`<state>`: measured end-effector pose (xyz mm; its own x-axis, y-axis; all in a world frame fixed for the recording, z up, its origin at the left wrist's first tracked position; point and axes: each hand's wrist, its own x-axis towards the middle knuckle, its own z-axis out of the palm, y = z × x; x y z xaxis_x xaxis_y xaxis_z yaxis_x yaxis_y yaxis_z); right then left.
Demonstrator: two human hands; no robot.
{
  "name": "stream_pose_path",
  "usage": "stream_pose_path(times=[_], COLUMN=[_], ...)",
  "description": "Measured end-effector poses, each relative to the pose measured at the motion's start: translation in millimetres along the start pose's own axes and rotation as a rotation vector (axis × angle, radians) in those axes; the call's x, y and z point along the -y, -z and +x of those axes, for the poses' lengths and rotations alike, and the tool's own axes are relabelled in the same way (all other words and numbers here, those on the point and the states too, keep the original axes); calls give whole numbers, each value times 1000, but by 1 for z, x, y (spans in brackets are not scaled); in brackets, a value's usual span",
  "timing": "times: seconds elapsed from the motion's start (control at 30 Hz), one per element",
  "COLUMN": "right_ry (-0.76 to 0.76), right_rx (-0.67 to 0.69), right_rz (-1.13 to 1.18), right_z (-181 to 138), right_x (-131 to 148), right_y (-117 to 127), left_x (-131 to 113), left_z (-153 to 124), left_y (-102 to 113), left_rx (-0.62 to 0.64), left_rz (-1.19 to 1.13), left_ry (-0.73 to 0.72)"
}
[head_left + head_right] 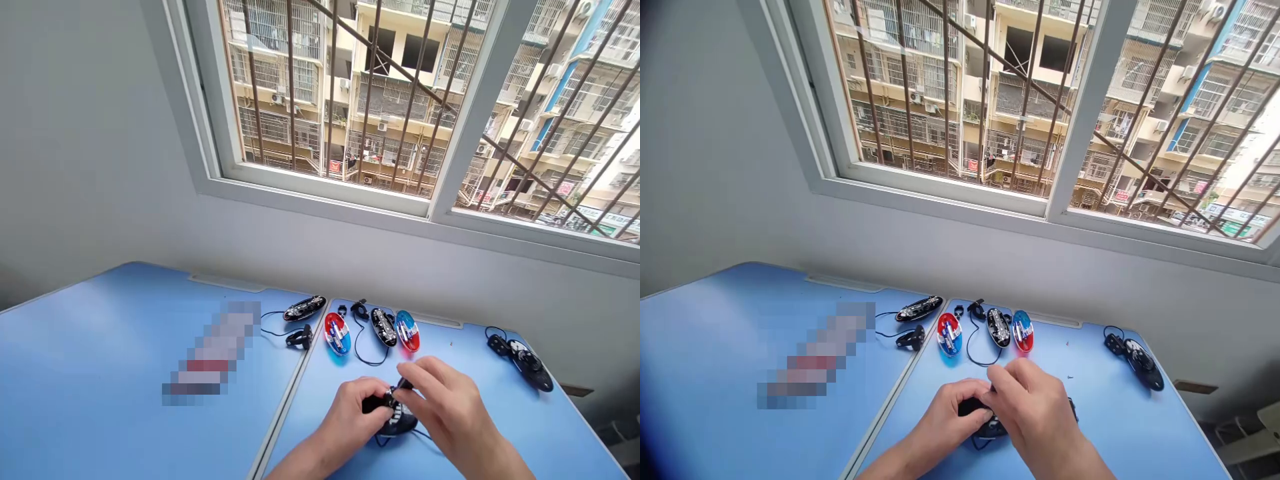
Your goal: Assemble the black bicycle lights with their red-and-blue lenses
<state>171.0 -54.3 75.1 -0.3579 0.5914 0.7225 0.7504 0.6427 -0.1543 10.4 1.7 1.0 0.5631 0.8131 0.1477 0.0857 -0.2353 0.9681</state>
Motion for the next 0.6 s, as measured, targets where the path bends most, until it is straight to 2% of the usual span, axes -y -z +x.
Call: stream_pose_path(times=[0.2, 0.37, 0.43, 0.6], right_ry=[74, 10, -5, 64], right_rx=[156, 170, 167, 69], right_rz=[104, 212, 183, 27], right_z=[2, 5, 3, -3], right_x=[0, 1, -1, -3], right_y=[20, 24, 20, 10], left_x=[1, 2, 3, 5], left_z=[-1, -2, -2, -3], left_y=[-1, -1, -1, -1], left_rx=[-35, -31, -32, -38], left_rz=[-3, 0, 0, 6], left_ry=[1, 3, 0, -4])
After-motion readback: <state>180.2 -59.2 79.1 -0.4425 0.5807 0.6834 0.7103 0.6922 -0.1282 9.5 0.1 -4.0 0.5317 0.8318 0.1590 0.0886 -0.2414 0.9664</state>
